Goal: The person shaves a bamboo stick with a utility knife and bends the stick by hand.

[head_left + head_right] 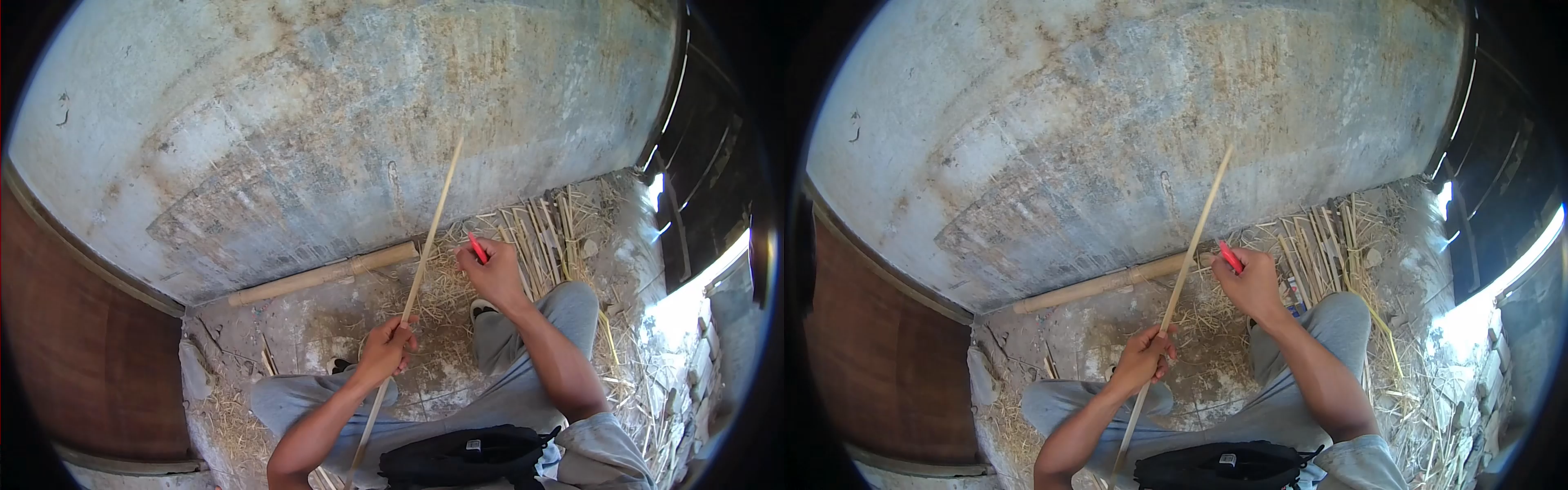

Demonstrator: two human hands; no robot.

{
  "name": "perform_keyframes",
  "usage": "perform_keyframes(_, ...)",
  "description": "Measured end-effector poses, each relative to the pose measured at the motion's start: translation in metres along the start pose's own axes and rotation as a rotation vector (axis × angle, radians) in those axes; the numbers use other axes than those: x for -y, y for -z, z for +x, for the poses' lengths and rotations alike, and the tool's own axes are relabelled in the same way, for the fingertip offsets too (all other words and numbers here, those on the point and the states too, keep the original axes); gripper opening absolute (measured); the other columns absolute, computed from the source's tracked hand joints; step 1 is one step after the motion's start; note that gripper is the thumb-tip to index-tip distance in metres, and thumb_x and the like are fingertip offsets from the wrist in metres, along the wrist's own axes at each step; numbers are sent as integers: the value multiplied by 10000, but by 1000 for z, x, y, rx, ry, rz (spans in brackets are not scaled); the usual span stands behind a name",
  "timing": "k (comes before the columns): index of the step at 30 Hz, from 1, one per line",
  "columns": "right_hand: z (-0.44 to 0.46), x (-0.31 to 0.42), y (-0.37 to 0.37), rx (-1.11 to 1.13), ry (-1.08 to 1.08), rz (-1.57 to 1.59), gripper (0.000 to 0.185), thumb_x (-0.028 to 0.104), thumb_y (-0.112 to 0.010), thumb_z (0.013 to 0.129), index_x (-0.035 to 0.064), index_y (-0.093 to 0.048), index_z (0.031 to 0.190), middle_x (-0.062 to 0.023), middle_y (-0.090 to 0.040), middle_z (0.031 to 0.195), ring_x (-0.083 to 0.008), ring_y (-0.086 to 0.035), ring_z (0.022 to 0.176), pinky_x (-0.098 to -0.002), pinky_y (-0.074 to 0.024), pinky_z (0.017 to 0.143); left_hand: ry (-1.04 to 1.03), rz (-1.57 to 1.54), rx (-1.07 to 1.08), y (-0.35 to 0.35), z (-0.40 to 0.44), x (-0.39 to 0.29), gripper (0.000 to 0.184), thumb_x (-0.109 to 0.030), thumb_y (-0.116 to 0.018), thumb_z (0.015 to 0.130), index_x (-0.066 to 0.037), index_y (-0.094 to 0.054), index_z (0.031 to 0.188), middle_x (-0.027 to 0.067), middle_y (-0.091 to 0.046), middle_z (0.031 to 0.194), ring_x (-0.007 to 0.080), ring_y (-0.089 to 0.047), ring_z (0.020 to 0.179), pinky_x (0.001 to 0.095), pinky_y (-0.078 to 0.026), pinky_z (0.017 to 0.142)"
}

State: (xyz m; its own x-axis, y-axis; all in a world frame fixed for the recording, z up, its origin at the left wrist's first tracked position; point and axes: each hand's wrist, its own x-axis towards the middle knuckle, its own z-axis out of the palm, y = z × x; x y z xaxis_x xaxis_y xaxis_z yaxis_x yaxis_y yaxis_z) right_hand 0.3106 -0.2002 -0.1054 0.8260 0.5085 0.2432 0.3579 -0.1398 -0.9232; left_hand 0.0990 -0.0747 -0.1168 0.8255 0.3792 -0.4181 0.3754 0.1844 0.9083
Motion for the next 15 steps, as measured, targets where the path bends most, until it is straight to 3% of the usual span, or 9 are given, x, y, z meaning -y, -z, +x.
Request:
perform_keyframes(2, -2, 2, 2, 32, 9, -83, 269, 263, -708, 859, -1, -718, 811, -100, -615, 580, -138, -554, 515, -319, -436, 518, -22, -17, -16, 5, 1, 0, 316, -237, -425, 1058, -23, -545, 1258, 2, -530, 745, 41, -401, 464, 223, -286, 392)
perform_keyframes(4, -9, 18, 10, 248, -23, -386, 310, 299, -700, 863, -2, -708, 936, -198, -641, 682, -320, -656, 633, -402, -498, 620, -43, -37, -32, 7, 3, 2, 315, -246, -426, 1057, -31, -552, 1251, 0, -530, 743, 35, -377, 465, 224, -274, 396)
perform_keyframes(5, -14, 18, 9, 251, -18, -388, 310, 299, -700, 863, -2, -708, 936, -198, -641, 682, -320, -656, 633, -402, -498, 620, -42, 2, -49, 8, 4, 3, 317, -255, -430, 1056, -39, -555, 1251, -4, -527, 742, 34, -358, 473, 221, -268, 405)
perform_keyframes(7, -27, 17, 7, 153, 48, -462, 406, 342, -673, 884, -1, -660, 1100, -266, -656, 850, -446, -642, 833, -463, -505, 753, -42, 41, -68, 8, 2, -1, 318, -264, -433, 1055, -46, -559, 1250, -8, -525, 740, 34, -338, 481, 217, -263, 413)
perform_keyframes(11, -32, 39, 10, 271, 25, -325, 445, 340, -628, 923, 7, -602, 1217, -285, -650, 957, -445, -636, 926, -458, -500, 808, 69, -113, -21, 9, -6, -7, 348, -287, -411, 1057, -28, -561, 1235, -11, -512, 739, 37, -340, 510, 207, -267, 425)
perform_keyframes(13, -36, 54, 2, 373, 200, -195, 387, 294, -580, 958, -1, -612, 1205, -273, -656, 966, -446, -639, 915, -460, -501, 807, 93, -209, -22, 11, -8, -11, 357, -291, -399, 1059, -20, -561, 1227, -13, -503, 739, 39, -336, 514, 204, -266, 427)
perform_keyframes(15, -33, 53, -10, 421, 265, -291, 370, 262, -576, 965, -15, -606, 1209, -253, -660, 950, -403, -652, 882, -430, -505, 776, 148, -295, -29, 13, -12, -16, 360, -291, -380, 1061, -12, -565, 1191, -21, -461, 725, 43, -333, 516, 204, -263, 423)
